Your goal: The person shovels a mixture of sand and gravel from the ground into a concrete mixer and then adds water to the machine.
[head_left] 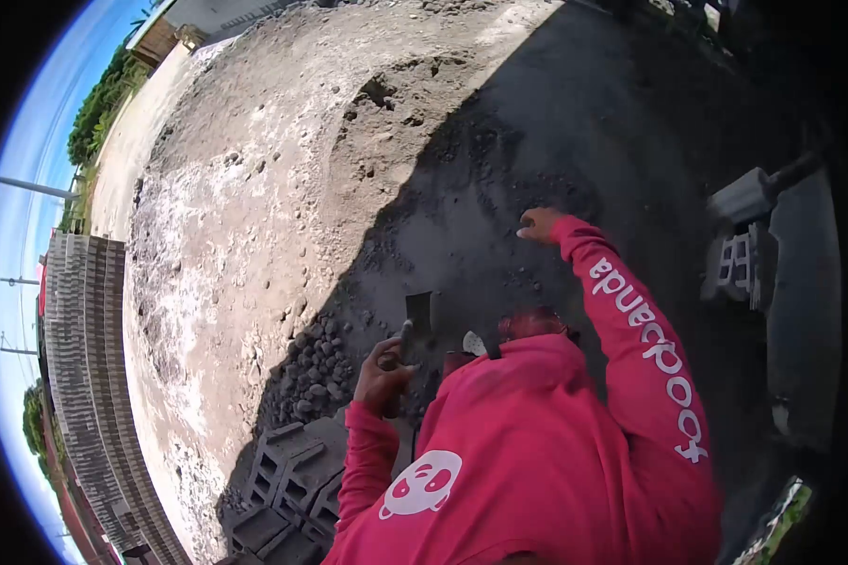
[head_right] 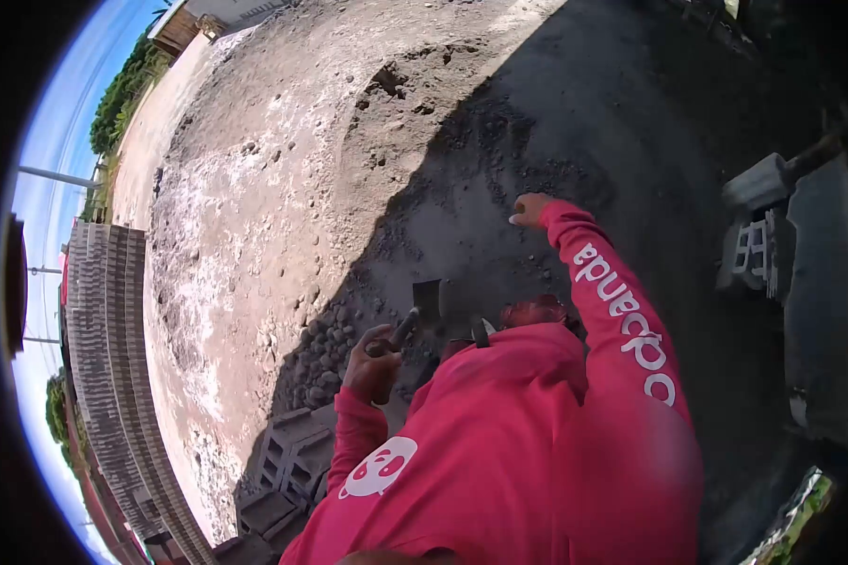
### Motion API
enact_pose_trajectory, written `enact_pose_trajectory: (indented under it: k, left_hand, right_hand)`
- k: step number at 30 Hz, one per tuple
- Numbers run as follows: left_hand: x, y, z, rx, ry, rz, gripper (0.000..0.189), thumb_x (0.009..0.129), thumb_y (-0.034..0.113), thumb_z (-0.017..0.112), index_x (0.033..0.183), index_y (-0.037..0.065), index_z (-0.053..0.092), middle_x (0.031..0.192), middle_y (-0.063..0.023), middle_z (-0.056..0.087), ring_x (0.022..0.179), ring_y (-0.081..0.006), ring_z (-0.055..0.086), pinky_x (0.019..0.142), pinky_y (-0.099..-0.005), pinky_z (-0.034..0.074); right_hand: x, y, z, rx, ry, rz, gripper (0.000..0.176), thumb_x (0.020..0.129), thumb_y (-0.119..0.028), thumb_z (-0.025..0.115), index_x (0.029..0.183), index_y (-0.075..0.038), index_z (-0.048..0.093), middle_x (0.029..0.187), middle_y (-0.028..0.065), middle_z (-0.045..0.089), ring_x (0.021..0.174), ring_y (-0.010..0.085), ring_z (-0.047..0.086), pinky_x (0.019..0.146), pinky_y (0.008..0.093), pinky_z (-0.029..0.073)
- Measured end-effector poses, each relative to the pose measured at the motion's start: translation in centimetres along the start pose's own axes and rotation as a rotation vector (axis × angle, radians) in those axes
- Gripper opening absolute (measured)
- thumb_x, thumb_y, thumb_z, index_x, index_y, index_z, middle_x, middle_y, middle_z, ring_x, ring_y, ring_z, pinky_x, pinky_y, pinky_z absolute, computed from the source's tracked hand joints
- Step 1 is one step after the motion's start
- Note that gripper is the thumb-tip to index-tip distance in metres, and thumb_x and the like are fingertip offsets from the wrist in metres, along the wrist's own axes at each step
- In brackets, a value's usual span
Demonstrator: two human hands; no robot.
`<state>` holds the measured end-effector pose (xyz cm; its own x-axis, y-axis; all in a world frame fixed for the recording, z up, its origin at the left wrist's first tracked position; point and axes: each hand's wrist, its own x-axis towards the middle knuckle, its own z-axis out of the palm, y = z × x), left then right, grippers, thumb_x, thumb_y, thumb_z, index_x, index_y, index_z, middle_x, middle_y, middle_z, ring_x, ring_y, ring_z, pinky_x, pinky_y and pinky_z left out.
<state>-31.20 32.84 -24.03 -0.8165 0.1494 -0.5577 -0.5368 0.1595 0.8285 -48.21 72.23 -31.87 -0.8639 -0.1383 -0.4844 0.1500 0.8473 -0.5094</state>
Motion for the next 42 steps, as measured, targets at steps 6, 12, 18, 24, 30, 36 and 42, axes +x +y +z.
enact_pose_trajectory:
  k: [6, 12, 18, 24, 30, 36, 42]
  left_hand:
    - [3.4, 1.8, -1.6, -0.108, 0.176, 0.106, 0.045, 0.066, 0.002, 0.066, 0.108, 0.005, 0.050, 0.069, -0.0012, 0.050, 0.053, -0.0087, 0.049, 0.045, -0.0232, 0.040]
    - [11.2, 6.5, -5.2, -0.196, 0.372, 0.075, 0.034, 0.068, 0.003, 0.065, 0.098, 0.003, 0.051, 0.055, -0.0015, 0.048, 0.041, -0.0095, 0.045, 0.038, -0.0231, 0.037]
    - [14.2, 16.1, -8.8, -0.491, 0.523, 0.187, 0.023, 0.071, 0.001, 0.061, 0.089, 0.003, 0.046, 0.051, -0.0041, 0.047, 0.036, -0.0118, 0.044, 0.033, -0.0242, 0.036]
    - [9.4, 19.7, -7.1, -0.661, 0.604, 0.383, 0.028, 0.070, -0.005, 0.059, 0.092, 0.002, 0.043, 0.059, -0.0094, 0.051, 0.038, -0.0106, 0.045, 0.037, -0.0227, 0.039]
    - [7.6, 10.2, -6.3, -1.225, 0.868, 0.577, 0.050, 0.067, -0.003, 0.061, 0.112, 0.000, 0.038, 0.067, -0.0109, 0.052, 0.048, -0.0133, 0.049, 0.047, -0.0262, 0.045]
    - [10.4, -5.5, -0.5, -1.055, 1.770, -0.675, 0.023, 0.064, -0.006, 0.054, 0.086, -0.001, 0.049, 0.059, -0.0064, 0.046, 0.041, -0.0126, 0.043, 0.038, -0.0256, 0.039]
    - [3.7, -15.4, -1.6, -0.854, 1.920, -1.038, 0.005, 0.067, 0.000, 0.045, 0.070, 0.003, 0.044, 0.048, -0.0020, 0.036, 0.034, -0.0120, 0.036, 0.029, -0.0273, 0.032]
  right_hand:
    - [-8.5, 19.9, 22.3, 0.347, -0.092, 0.633, 0.033, 0.079, -0.025, 0.054, 0.103, -0.001, 0.054, 0.104, 0.0132, 0.055, 0.096, 0.0232, 0.052, 0.079, 0.0390, 0.044]
    - [-11.9, 23.8, 23.9, 0.274, -0.082, 0.917, 0.024, 0.074, -0.022, 0.057, 0.087, -0.002, 0.057, 0.081, 0.0090, 0.056, 0.073, 0.0200, 0.053, 0.065, 0.0374, 0.044]
    - [11.7, 19.5, 9.8, 0.269, 0.149, 0.458, 0.016, 0.068, -0.019, 0.060, 0.070, -0.003, 0.060, 0.058, 0.0049, 0.057, 0.050, 0.0168, 0.053, 0.050, 0.0358, 0.044]
    - [33.2, -7.4, 4.9, 0.354, -0.432, -0.007, 0.071, 0.068, -0.042, 0.067, 0.123, -0.005, 0.041, 0.121, 0.0173, 0.045, 0.111, 0.0275, 0.045, 0.089, 0.0326, 0.038]
    - [34.9, -27.4, 21.6, 0.674, -0.709, 0.724, 0.062, 0.071, -0.049, 0.062, 0.109, -0.002, 0.048, 0.101, 0.0149, 0.052, 0.092, 0.0286, 0.053, 0.075, 0.0503, 0.045]
    - [34.8, -21.0, 40.1, 0.818, -0.478, 0.938, 0.012, 0.074, -0.009, 0.057, 0.069, -0.005, 0.047, 0.055, 0.0030, 0.046, 0.043, 0.0148, 0.047, 0.038, 0.0306, 0.043]
    - [24.8, -20.1, 54.5, 0.578, -0.667, 1.131, 0.011, 0.070, -0.005, 0.059, 0.070, 0.002, 0.050, 0.057, 0.0082, 0.051, 0.046, 0.0211, 0.053, 0.042, 0.0349, 0.048]
